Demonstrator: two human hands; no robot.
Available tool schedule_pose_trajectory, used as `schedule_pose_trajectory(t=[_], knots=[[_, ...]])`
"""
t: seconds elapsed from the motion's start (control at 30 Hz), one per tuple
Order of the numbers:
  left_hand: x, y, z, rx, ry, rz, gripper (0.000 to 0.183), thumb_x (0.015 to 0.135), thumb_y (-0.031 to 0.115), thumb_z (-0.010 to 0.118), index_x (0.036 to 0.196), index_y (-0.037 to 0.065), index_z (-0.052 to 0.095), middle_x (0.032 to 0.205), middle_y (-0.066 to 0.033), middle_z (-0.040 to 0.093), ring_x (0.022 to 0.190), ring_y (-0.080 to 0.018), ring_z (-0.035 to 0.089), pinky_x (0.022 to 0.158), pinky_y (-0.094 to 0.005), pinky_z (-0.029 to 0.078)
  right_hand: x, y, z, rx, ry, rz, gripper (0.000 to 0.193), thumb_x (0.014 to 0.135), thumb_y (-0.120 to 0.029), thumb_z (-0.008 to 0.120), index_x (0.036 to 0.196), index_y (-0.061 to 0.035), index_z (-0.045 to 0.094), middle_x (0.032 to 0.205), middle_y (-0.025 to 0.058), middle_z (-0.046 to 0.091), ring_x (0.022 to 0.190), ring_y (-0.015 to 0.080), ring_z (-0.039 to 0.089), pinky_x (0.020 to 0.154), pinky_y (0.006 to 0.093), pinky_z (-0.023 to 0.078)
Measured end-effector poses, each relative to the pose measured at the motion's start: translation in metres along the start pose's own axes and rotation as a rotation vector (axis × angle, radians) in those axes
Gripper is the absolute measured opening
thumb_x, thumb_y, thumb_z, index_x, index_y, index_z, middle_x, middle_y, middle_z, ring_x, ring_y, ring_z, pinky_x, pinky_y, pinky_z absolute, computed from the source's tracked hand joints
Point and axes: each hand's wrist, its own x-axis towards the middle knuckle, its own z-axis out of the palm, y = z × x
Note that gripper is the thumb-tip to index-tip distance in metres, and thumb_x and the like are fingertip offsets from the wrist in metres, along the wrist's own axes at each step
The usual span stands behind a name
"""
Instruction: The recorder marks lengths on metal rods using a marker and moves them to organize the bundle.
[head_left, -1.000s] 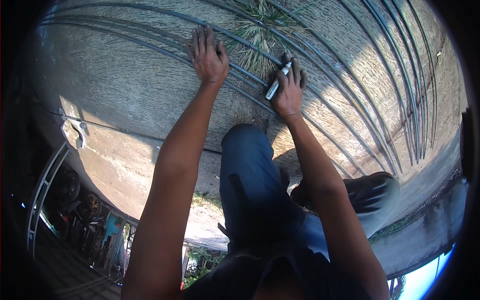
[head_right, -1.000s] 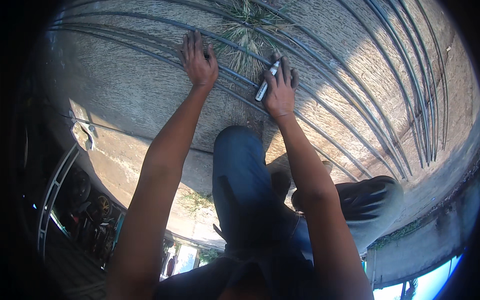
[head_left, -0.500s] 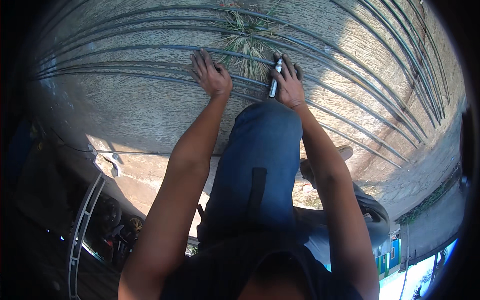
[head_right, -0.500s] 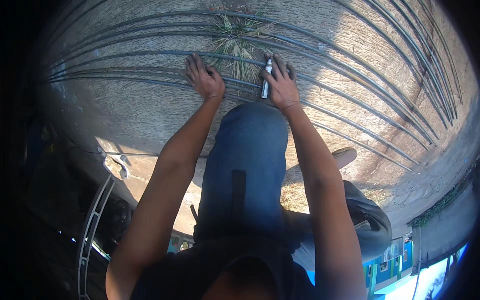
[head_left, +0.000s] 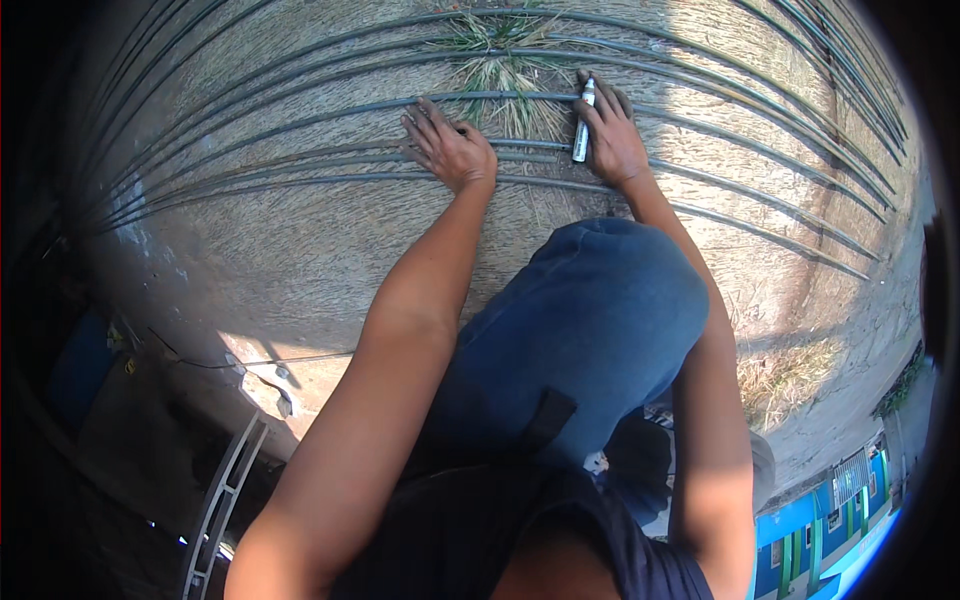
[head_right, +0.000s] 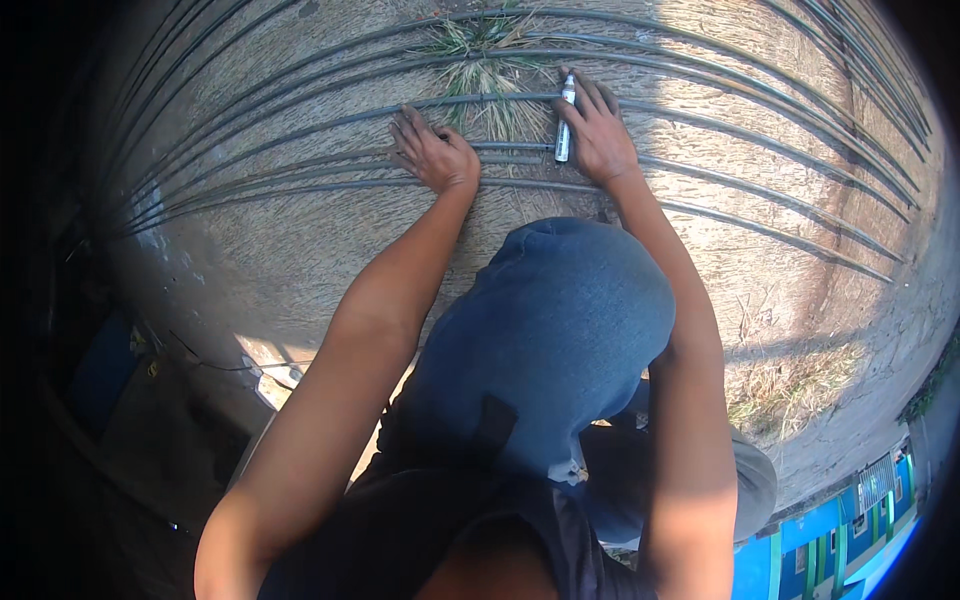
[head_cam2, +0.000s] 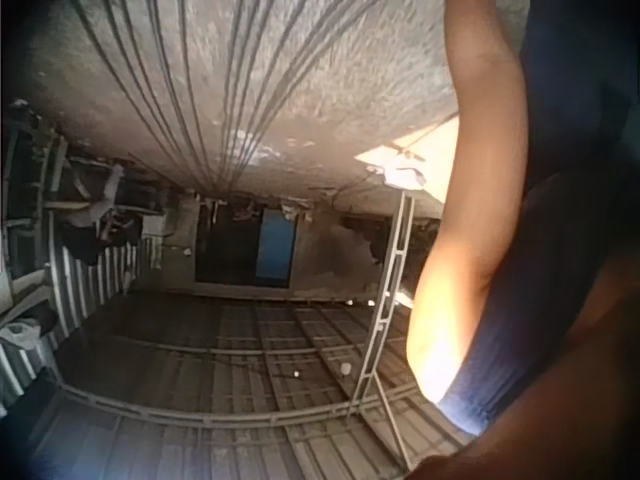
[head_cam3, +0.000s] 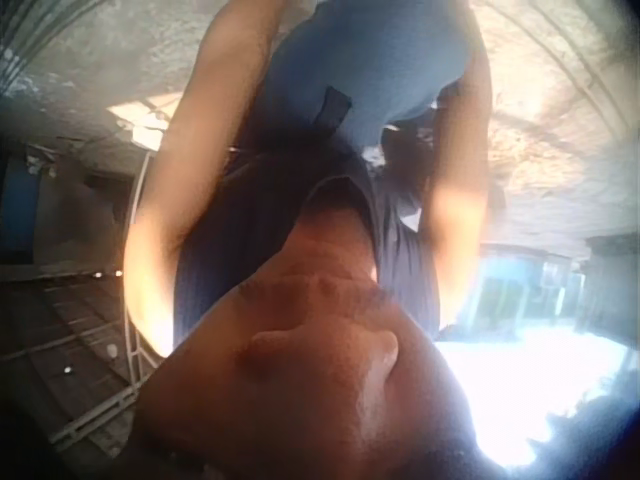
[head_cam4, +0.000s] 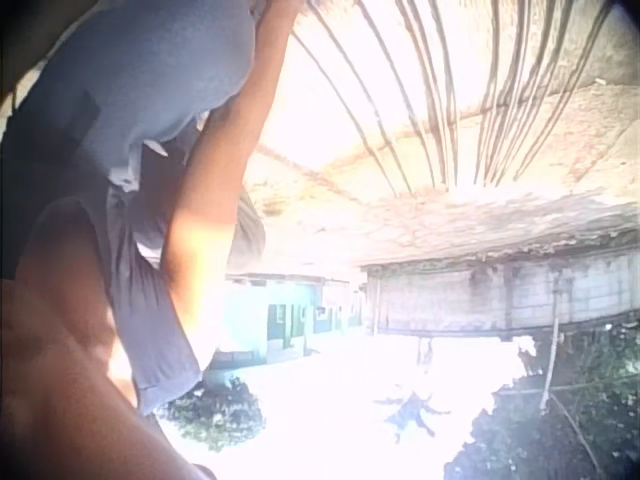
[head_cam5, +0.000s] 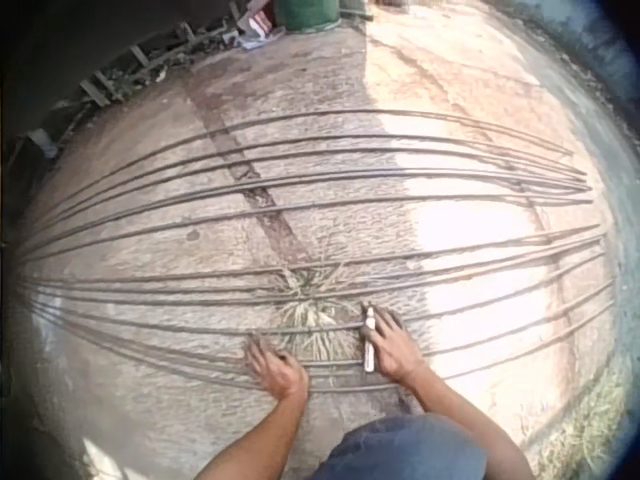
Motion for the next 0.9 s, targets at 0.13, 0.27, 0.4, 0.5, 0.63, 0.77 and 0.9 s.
schedule_pose_trajectory(t=[0.13,0.27,0.4,0.5,0.63,0.77,0.9], knots=[[0.001,-0.006,0.003,-0.008,0.017,0.025,0.067,0.092,0.019,0.051,0.155,0.012,0.03,0.16,-0.0161,0.031,0.151,-0.0346,0.02,0.122,-0.0583,0.006,-0.001,0.0,0.001,-0.022,0.087,-0.032,0.035,0.09,-0.013,0.044,0.123,-0.0103,0.055,0.155,0.0192,0.037,0.145,0.0368,0.031,0.121,0.0487,0.023],[-0.001,-0.003,0.005,-0.056,0.015,0.027,0.066,0.094,0.022,0.052,0.155,0.012,0.03,0.159,-0.0173,0.031,0.151,-0.0337,0.019,0.122,-0.0582,0.005,-0.004,-0.01,0.007,0.01,0.425,0.004,0.041,0.076,-0.003,0.062,0.116,-0.0103,0.056,0.143,0.0186,0.049,0.136,0.0403,0.042,0.115,0.0533,0.031],[0.0,-0.011,0.005,-0.103,0.028,0.057,0.061,0.096,0.024,0.052,0.153,0.011,0.034,0.158,-0.0196,0.032,0.151,-0.0344,0.02,0.122,-0.0597,0.003,-0.024,-0.073,0.015,0.144,0.587,0.078,0.042,0.068,0.003,0.064,0.108,-0.0103,0.06,0.107,0.0127,0.062,0.109,0.0385,0.056,0.094,0.0529,0.045],[-0.003,-0.022,0.001,-0.229,0.035,0.129,0.056,0.097,0.024,0.053,0.151,0.014,0.041,0.156,-0.0223,0.034,0.15,-0.0354,0.022,0.121,-0.0596,0.002,-0.036,-0.115,0.027,0.278,0.491,0.037,0.036,0.069,0.005,0.062,0.101,-0.0097,0.065,0.094,0.0126,0.062,0.094,0.0362,0.06,0.078,0.0441,0.053],[-0.009,-0.052,-0.03,-0.494,0.027,0.384,0.038,0.097,0.02,0.059,0.135,0.014,0.06,0.143,-0.0241,0.045,0.137,-0.0368,0.039,0.114,-0.0579,0.024,-0.045,-0.125,0.045,0.259,0.382,0.025,0.036,0.072,0.004,0.063,0.105,-0.0101,0.065,0.098,0.0138,0.063,0.097,0.0378,0.061,0.084,0.0468,0.053],[0.014,-0.11,-0.058,-0.44,-0.136,0.677,0.025,0.093,0.022,0.068,0.114,0.009,0.07,0.102,-0.0175,0.068,0.09,-0.0357,0.064,0.093,-0.0553,0.045,-0.03,-0.126,0.047,0.262,0.316,0.034,0.029,0.08,0.003,0.063,0.106,-0.0071,0.065,0.097,0.0161,0.063,0.095,0.0382,0.061,0.08,0.0469,0.052],[0.042,-0.136,-0.074,-0.233,-0.296,0.713,0.026,0.088,0.024,0.074,0.108,0.008,0.071,0.086,-0.0159,0.072,0.075,-0.0346,0.066,0.091,-0.0477,0.047,-0.023,-0.119,0.054,0.2,0.271,0.034,0.028,0.082,0.0,0.064,0.108,-0.0091,0.065,0.099,0.0154,0.065,0.095,0.0373,0.063,0.08,0.0471,0.052]])
